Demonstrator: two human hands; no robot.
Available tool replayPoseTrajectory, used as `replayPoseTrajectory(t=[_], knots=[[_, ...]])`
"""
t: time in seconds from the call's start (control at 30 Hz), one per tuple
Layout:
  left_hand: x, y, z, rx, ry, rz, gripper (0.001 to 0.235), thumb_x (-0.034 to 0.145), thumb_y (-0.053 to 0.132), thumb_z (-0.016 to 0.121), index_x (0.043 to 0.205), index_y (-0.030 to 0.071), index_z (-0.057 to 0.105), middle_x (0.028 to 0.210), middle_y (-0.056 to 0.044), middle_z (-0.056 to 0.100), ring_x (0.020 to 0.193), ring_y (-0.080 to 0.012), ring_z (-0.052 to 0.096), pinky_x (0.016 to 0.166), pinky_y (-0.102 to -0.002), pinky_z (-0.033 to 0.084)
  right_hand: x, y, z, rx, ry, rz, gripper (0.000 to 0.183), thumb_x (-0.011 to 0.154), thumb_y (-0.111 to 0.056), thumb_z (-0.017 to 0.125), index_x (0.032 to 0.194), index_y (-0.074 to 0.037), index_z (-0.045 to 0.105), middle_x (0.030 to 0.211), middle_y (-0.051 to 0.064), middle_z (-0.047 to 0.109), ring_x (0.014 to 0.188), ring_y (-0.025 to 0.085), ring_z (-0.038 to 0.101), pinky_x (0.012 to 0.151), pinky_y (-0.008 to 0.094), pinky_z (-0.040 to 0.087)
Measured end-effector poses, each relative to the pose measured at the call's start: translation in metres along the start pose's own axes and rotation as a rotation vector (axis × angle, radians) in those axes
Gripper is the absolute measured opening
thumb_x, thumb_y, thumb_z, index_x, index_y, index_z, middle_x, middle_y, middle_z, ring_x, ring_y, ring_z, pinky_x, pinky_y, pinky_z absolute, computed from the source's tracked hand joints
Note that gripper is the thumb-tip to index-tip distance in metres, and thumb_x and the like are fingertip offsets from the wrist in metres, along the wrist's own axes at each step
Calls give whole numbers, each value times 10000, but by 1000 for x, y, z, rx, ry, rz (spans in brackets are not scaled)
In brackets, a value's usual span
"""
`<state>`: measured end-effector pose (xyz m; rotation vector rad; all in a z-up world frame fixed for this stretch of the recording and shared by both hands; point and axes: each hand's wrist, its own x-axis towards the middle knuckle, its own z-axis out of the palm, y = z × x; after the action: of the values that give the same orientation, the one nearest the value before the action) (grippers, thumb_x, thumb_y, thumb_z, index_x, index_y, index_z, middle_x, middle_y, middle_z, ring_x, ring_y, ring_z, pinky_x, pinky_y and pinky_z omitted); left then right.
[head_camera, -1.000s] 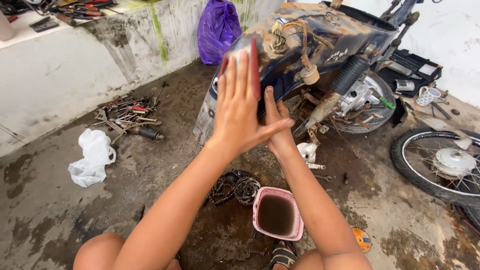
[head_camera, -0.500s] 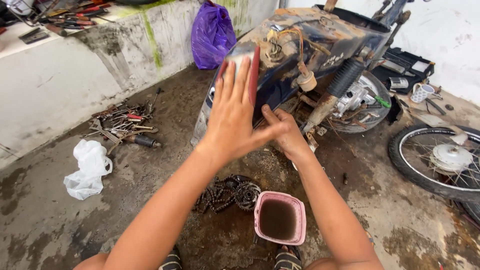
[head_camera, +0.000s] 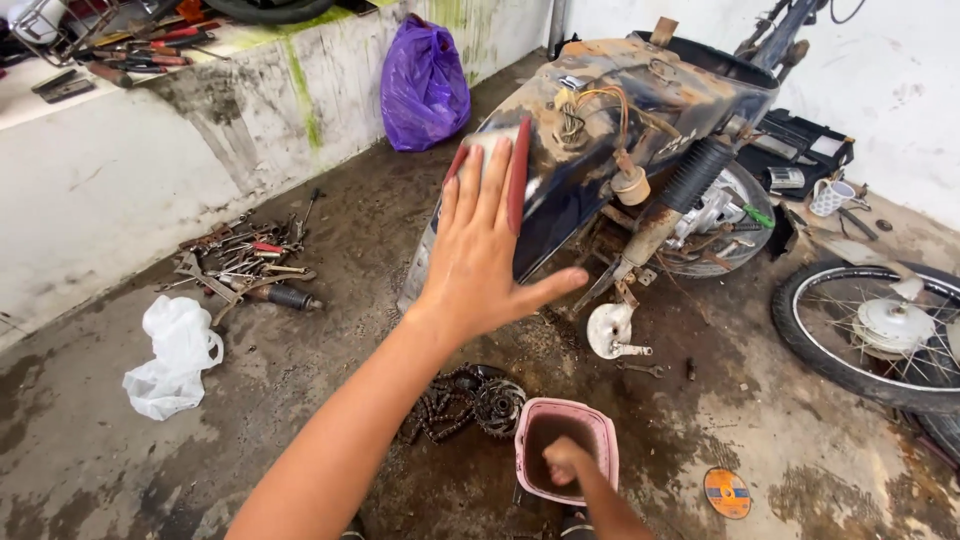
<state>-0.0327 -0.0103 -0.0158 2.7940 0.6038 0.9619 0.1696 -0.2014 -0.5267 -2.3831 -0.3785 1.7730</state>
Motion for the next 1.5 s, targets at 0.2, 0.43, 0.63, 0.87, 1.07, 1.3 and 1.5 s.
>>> replayPoseTrajectory(t=[0.2,0.43,0.63,0.87,1.07,1.3,1.5], knots=[[25,-8,-2,30,-4,38,1212,889,887,379,1628,1,9,1725,-145,28,1589,-323,-19,1285,-520,5,36,22,22,344,397,125,436,960,-348,591,1071,33,773,1055,146,763,957,278,673,818,336,489],[-23,-16,8,-13,-7,76,1242,871,881,393,1626,-2,-45,1725,-136,-43,1596,-318,-56,1305,-475,3,-248,-131,-95,228,-200,-389,343,1102,-138,428,774,-93,521,614,-30,512,440,50,357,392,167,312],[8,-22,-3,-73,14,52,801,951,790,390,1143,18,295,1710,-133,-4,1582,-331,-39,1296,-532,42,-554,-253,-122,-278,371,-882,312,1016,-96,518,798,-4,723,714,110,733,581,175,673,559,255,589],[5,-11,1,27,45,77,1137,972,795,434,1611,-62,44,1711,-205,60,1578,-414,16,1268,-578,118,-609,-351,-127,-337,758,-869,244,954,-90,515,1016,24,721,967,136,758,863,169,761,795,250,666],[49,-10,9,37,117,45,1126,928,850,388,1600,-19,142,1642,-222,325,1535,-433,209,1233,-576,118,-588,-344,-172,-274,883,-1070,185,1005,-212,519,901,-101,625,929,25,705,848,113,776,666,257,641],[-3,19,10,326,-40,34,1258,897,977,236,1618,-8,-69,1702,-175,-81,1567,-357,-46,1271,-518,38,-506,-325,-265,-381,1184,-1238,438,1210,-347,540,859,-98,625,667,29,468,580,172,407,602,395,354],[50,5,-15,17,-178,-122,1149,868,897,207,1603,63,-82,1707,-154,-12,1548,-356,-61,1247,-533,-36,-500,-327,-255,-423,1027,-995,548,1065,-443,389,1407,-57,572,1439,181,560,1250,389,536,967,551,415]])
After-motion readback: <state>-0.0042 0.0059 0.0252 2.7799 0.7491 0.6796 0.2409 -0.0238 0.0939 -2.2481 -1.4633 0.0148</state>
